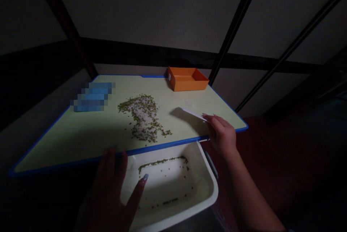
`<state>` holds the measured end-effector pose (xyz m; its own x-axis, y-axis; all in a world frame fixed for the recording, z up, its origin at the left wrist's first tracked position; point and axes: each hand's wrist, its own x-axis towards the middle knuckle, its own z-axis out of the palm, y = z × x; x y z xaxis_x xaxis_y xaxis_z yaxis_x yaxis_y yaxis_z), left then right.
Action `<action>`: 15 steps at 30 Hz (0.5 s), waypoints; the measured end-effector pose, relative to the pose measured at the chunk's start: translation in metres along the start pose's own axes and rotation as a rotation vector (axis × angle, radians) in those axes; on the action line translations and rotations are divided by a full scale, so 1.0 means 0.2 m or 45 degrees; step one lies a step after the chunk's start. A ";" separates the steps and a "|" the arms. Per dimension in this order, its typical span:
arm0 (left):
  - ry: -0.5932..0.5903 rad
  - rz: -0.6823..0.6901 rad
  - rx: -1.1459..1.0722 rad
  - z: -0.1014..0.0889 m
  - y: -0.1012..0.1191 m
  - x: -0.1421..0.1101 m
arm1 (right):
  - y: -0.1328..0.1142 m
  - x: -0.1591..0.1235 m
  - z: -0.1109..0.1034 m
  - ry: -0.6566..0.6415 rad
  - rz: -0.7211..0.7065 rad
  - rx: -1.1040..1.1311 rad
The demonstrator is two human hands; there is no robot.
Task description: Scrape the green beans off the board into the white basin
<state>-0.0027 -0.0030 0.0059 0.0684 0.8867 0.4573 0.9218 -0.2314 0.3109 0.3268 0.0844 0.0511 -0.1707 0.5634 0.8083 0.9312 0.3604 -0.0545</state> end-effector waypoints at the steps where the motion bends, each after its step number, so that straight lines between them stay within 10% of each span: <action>1: 0.007 0.001 0.004 0.00 0.00 0.00 | -0.02 -0.02 -0.02 0.002 -0.063 0.035; 15: 0.002 0.015 0.011 0.00 0.02 0.01 | -0.20 -0.13 -0.29 -0.082 -0.386 0.294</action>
<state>0.0010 -0.0022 0.0078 0.0783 0.8833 0.4622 0.9244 -0.2380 0.2982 0.3122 0.0122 0.0650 -0.4539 0.4482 0.7701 0.7394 0.6717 0.0448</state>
